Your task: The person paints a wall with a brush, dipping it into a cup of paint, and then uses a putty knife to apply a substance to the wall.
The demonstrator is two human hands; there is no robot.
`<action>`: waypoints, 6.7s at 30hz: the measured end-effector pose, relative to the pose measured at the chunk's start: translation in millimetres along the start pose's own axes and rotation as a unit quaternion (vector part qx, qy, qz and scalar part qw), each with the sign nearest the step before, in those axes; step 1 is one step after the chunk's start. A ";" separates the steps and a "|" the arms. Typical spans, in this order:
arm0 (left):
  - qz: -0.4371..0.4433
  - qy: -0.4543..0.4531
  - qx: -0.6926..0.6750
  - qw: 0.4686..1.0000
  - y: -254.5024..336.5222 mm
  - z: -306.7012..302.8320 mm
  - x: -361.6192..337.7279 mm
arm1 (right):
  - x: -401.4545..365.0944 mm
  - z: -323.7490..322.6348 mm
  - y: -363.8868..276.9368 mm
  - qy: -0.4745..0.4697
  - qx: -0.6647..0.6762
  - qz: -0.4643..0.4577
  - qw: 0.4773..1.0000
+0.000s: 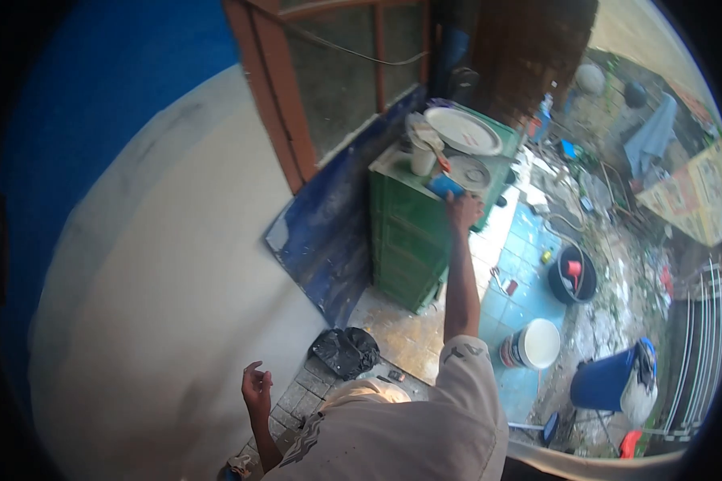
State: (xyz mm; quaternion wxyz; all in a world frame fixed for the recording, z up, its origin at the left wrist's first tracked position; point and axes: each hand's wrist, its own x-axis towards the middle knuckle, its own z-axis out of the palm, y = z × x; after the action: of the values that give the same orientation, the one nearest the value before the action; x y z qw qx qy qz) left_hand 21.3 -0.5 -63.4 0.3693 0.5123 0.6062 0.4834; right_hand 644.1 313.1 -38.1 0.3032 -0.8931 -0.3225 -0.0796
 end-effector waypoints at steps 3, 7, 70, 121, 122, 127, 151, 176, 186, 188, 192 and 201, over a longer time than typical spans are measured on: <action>-0.024 0.011 -0.028 0.999 8.0 -1.5 -11.2 | 6.9 6.5 6.8 0.005 0.081 0.014 0.997; -0.034 0.046 -0.039 0.998 7.0 -10.2 -27.8 | 8.5 10.0 33.0 0.030 0.291 -0.046 0.955; 0.039 0.064 -0.006 0.997 22.1 65.8 30.6 | -388.1 -71.7 -80.7 -0.677 0.414 -0.029 0.608; -0.247 -0.022 -0.262 0.933 -44.1 65.4 10.9 | -327.4 51.5 85.7 -0.481 0.372 0.099 0.787; -0.248 -0.019 -0.256 0.934 -42.9 65.9 10.5 | -326.5 53.2 89.0 -0.514 0.449 0.153 0.714; -0.246 -0.031 -0.240 0.939 -45.0 67.9 11.3 | -330.0 58.6 90.0 -0.516 0.408 0.140 0.740; -0.176 -0.168 -0.074 0.967 -6.2 80.2 5.1 | -366.9 -61.7 -5.7 -0.710 0.442 -0.024 0.547; -0.109 -0.398 -0.041 0.910 -46.8 70.5 37.1 | -432.8 -131.2 23.4 -0.616 0.371 -0.061 0.692; -0.077 -0.402 -0.033 0.912 -34.8 106.0 71.8 | -451.5 -135.4 129.6 -0.464 0.355 0.145 0.798; -0.061 -0.388 -0.034 0.919 -19.6 118.3 81.4 | -458.5 -129.2 165.5 -0.461 0.298 0.140 0.824; -0.053 -0.396 -0.099 0.911 13.2 139.6 101.7 | -461.1 -159.8 180.5 -0.445 0.333 0.220 0.802; -0.082 -0.376 -0.070 0.920 -5.5 163.1 118.3 | -419.4 -89.9 172.6 -0.458 0.414 0.291 0.731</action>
State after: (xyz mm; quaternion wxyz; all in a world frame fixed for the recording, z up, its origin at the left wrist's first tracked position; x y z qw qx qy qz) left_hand 149.7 149.1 -105.4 0.6430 0.5781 0.4272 0.2643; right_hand 429.9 -66.6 -192.1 0.4669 -0.6573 -0.1477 0.5728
